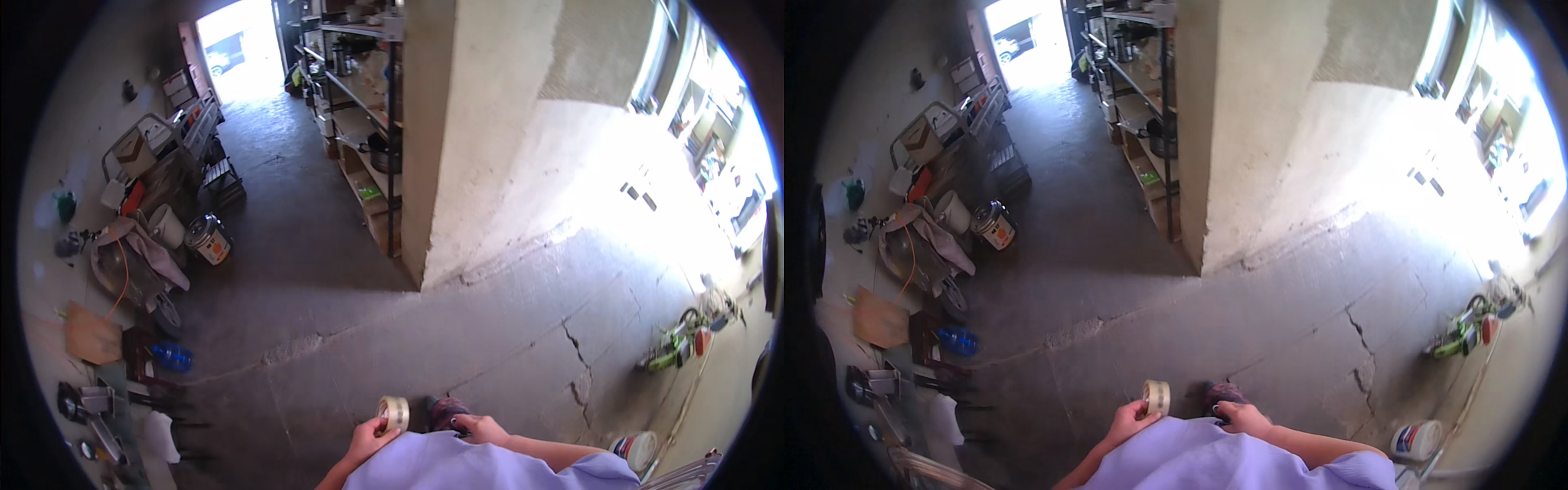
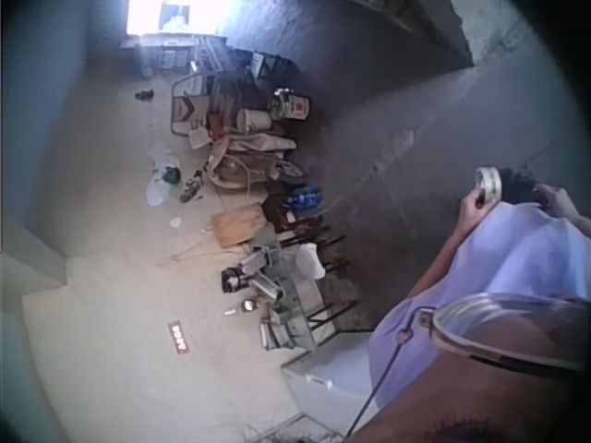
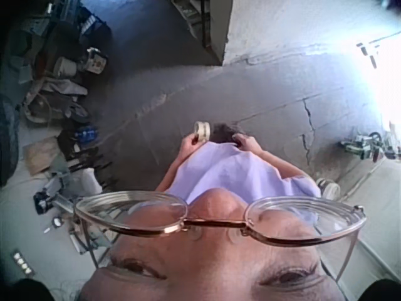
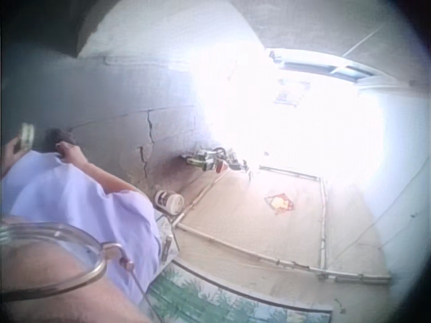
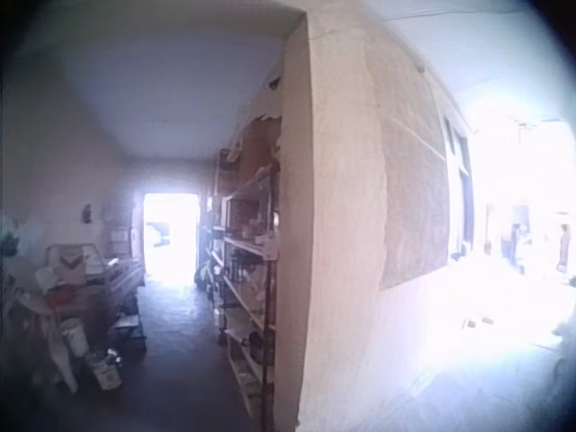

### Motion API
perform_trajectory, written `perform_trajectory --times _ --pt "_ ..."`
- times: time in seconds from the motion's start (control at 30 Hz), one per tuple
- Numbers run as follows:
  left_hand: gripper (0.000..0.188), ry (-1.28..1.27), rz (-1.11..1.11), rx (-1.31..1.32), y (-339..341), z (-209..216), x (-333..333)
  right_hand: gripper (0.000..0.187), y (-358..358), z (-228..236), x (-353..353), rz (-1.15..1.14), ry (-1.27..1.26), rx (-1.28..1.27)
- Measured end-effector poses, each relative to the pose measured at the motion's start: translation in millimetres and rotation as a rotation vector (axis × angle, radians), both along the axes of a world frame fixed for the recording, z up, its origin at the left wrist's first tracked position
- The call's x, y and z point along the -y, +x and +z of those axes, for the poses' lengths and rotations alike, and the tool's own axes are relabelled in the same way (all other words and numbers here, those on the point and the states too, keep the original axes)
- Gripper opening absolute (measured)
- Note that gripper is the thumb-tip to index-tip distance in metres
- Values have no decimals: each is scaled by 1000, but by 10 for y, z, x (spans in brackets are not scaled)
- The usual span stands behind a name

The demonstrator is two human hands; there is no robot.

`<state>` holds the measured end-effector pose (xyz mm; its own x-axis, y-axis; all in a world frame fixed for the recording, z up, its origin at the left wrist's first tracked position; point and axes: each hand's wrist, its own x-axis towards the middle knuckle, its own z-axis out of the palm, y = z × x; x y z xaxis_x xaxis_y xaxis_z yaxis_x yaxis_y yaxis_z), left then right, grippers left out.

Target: The person cuts a piece of tape and applies it to a wooden stick. They then attach the stick to the back of a printed menu sheet. The person moves around the room, picks up a plastic container and a cloth, and washes the cloth in a basin.

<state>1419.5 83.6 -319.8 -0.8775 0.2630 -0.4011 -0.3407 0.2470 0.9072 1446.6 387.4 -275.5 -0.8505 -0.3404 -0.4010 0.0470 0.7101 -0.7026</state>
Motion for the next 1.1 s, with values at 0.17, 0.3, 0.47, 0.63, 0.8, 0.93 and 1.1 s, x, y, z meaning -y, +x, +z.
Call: perform_trajectory --times 0.17,0.3,0.47,0.63,0.8,0.93,1.1 --pt "30 -20 211 -220 -863 -18 308 34 -1401 0 409 477 36 -410" --pt "23 1 220 -176 -1856 -287 622 30 -2599 -263 752 367 -122 -245" --pt "25 345 375 92 -3219 47 1117 41 -4473 331 1442 213 -153 -17" --pt "24 453 321 -152 -4323 512 1351 42 -5777 541 1820 84 -582 52" --pt "52 1286 -3 132 -5580 47 1854 46 -6681 1039 2345 -148 -976 332" --pt "81 1412 -107 302 -6650 804 1649 48 -7417 971 2674 -435 -1000 390" --pt "51 1498 -309 270 -7867 878 2026 64 -8032 1072 3010 -715 -1243 371"
